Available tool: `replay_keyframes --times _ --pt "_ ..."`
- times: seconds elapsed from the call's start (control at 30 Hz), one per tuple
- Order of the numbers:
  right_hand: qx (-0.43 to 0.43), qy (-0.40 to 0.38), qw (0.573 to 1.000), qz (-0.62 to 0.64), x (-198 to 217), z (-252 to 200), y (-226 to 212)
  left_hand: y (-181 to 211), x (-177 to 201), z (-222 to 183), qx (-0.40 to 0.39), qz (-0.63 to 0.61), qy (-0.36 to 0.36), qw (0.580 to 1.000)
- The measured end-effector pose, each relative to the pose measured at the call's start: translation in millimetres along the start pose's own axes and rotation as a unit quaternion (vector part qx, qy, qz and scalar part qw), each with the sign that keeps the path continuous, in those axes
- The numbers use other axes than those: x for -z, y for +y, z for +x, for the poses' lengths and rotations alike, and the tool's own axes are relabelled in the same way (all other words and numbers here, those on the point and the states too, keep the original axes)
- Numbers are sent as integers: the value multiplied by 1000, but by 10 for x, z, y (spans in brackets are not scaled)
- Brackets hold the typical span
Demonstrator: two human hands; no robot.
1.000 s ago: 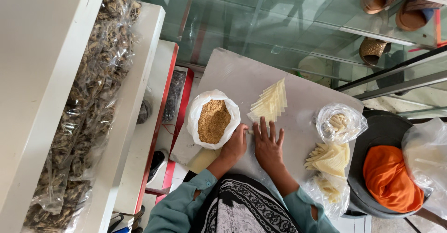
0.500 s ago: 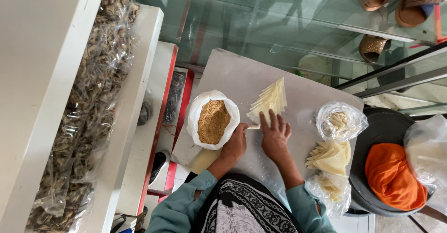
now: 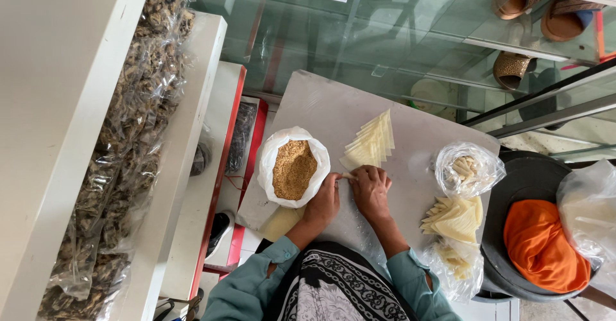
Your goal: The person places small portions of a filling onto dough sheets and rolls them into triangular shapes by hand.
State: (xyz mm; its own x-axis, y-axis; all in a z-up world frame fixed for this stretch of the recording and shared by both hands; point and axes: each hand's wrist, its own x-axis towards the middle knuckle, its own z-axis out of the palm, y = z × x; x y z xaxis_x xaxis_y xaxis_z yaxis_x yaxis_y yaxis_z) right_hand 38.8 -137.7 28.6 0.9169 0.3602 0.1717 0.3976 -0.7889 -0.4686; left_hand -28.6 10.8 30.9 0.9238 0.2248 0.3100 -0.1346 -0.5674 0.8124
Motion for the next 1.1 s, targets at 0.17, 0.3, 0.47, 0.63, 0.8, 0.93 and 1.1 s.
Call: replay_keyframes --times 0.17,0.3,0.47,0.63,0.8,0.93,1.1 --pt "-175 -82 925 326 100 -43 151 16 -11 -15 97 -46 -44 993" --pt "-243 -172 779 552 294 -193 253 51 -80 15 132 -255 -75 955" --pt "-252 -201 676 663 413 -324 154 16 -127 -25 141 -349 -171 911" --pt "-268 -166 667 675 672 -306 -27 -103 -206 -42 239 -540 -138 795" --pt "-125 -72 911 387 885 -307 -356 -130 -194 -65 277 -636 -143 706" --pt "-27 20 976 216 908 -320 -505 -97 -205 -74 286 -608 -170 721" --pt "6 22 987 157 743 -451 -235 -144 -256 -110 284 -518 -239 771"
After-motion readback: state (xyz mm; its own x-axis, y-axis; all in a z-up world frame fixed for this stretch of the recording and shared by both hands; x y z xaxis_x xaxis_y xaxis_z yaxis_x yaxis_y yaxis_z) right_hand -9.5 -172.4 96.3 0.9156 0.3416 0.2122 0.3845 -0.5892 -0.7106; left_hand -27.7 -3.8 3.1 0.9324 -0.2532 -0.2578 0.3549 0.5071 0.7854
